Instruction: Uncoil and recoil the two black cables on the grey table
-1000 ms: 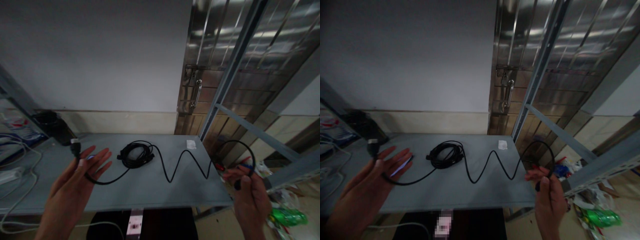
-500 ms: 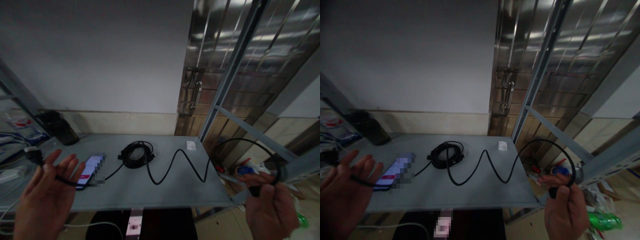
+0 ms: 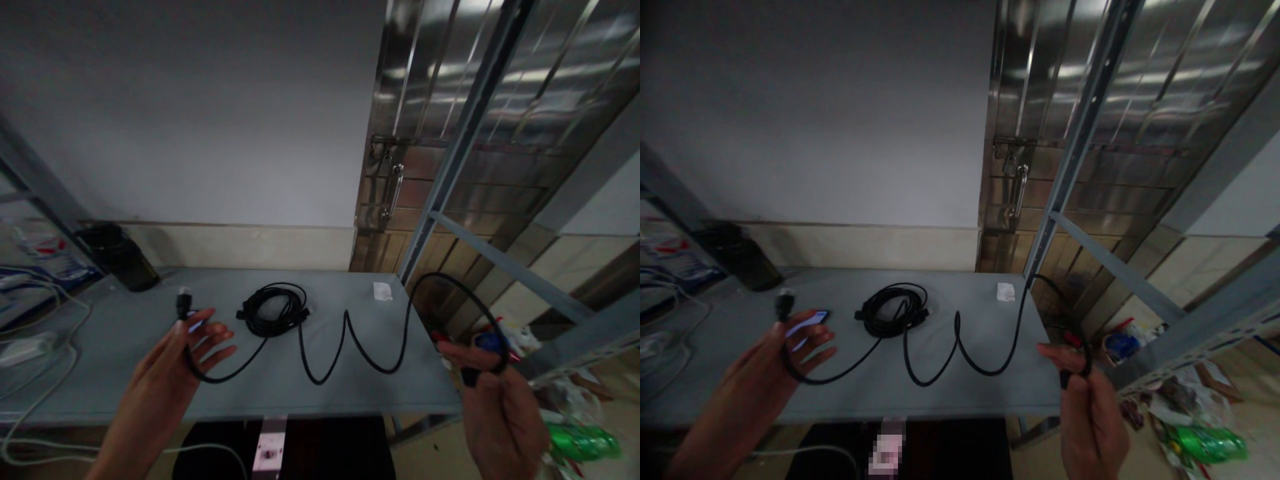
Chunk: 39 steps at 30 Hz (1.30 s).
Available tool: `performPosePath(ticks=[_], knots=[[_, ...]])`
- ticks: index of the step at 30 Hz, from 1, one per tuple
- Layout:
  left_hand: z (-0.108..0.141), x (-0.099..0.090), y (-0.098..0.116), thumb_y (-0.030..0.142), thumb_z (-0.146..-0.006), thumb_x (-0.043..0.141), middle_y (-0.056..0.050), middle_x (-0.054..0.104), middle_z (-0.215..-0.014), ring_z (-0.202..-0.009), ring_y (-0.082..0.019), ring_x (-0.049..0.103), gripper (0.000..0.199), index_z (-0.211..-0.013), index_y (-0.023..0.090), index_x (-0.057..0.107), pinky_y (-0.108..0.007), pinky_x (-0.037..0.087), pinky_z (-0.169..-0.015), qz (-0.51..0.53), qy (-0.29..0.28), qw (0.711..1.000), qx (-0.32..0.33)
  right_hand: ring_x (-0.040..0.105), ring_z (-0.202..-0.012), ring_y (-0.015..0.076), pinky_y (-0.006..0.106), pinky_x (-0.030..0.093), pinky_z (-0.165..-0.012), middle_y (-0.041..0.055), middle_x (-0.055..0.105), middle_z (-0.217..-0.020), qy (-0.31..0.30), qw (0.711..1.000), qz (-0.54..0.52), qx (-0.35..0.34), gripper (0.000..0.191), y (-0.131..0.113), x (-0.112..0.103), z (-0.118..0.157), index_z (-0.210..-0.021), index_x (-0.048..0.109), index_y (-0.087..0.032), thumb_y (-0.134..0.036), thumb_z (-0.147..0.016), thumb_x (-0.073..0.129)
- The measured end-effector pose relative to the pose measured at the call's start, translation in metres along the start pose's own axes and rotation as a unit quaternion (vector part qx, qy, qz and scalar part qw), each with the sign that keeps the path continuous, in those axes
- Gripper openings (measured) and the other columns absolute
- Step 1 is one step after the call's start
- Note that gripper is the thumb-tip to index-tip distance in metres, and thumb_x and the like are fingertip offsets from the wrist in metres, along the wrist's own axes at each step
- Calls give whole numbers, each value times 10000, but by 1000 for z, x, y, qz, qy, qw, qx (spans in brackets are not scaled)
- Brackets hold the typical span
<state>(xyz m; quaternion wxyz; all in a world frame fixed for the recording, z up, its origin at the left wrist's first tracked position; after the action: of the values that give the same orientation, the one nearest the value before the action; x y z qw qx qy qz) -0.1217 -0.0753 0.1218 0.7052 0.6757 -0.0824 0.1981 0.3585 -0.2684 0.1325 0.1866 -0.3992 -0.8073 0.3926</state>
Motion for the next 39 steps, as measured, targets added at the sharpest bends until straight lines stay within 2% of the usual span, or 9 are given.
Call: performPosePath(ticks=[4,8,13,18,23,29,33,36,39], knots=[[10,22,-51,557,-883,915,-167,862,-1266,-1263,-439,792,554,-1296,205,804,-560,704,-994,2,-81,992,-92,782,-1239,287,413,592,-1118,80,835,-1285,-98,994,30,42,359,-16,43,39,-1298,815,-285,-490,-1178,547],[33,41,-89,620,-917,869,-225,813,-1401,-1335,-464,764,728,-1480,188,707,-630,622,-1137,7,-108,980,-166,808,-1221,265,357,663,-1054,40,843,-1289,-211,976,-22,48,360,-30,94,80,-1358,808,-361,-465,-1194,505],[52,52,-112,664,-950,824,-182,838,-1360,-1293,-396,798,800,-1610,267,607,-579,598,-1175,42,-117,967,-222,816,-1183,277,376,697,-1022,12,828,-1297,-373,922,-105,21,361,-39,153,120,-1412,765,-446,-373,-1147,531],[56,63,-117,641,-823,955,-163,855,-1300,-1222,-361,813,672,-1352,256,801,-446,657,-1016,44,-125,965,-225,769,-1178,244,361,641,-1080,-1,765,-1278,-477,869,-129,32,447,-40,183,136,-1404,689,-425,-194,-1059,524],[66,81,-129,774,-768,924,-129,838,-1030,-779,-256,756,754,-1230,182,851,-351,588,-632,48,-159,961,-222,753,-1092,226,311,636,-1007,25,729,-1213,-493,863,-109,8,455,-43,188,132,-1379,693,-375,-135,-1049,493],[72,96,-96,654,-749,993,33,584,-720,-648,-165,622,579,-1056,198,812,-289,528,-580,108,-99,973,-177,702,-1248,263,393,598,-1110,33,721,-1336,-493,864,-97,20,576,-30,196,148,-1473,651,-420,-87,-1027,504],[69,98,-72,642,-829,943,100,452,-638,-444,-46,272,501,-1026,209,785,-225,367,-443,117,-87,977,-154,721,-1164,276,432,620,-1060,30,734,-1270,-457,885,-92,8,518,-30,203,159,-1476,639,-447,-145,-1074,511],[61,93,-55,692,-868,891,121,325,-581,-458,-57,187,516,-1000,204,791,-219,328,-428,77,-70,988,-115,725,-1180,283,448,629,-1048,39,721,-1303,-400,909,-112,17,464,-28,203,165,-1465,598,-447,-187,-1087,526],[46,89,-24,691,-903,857,119,304,-577,-472,-73,192,486,-1012,222,790,-223,327,-436,44,-57,997,-9,694,-1314,330,522,620,-1101,86,667,-1423,-276,955,-102,45,436,-4,192,178,-1456,534,-435,-234,-1069,542]])
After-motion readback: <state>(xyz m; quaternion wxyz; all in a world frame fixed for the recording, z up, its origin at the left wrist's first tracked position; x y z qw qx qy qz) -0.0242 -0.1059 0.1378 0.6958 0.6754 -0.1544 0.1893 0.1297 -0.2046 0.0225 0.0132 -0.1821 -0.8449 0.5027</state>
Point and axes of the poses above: each hand's wrist, its own z-axis away from the middle knuckle, its own x-axis out of the palm, y = z × x, the point moved 9 cm from there along -z, towards the middle knuckle
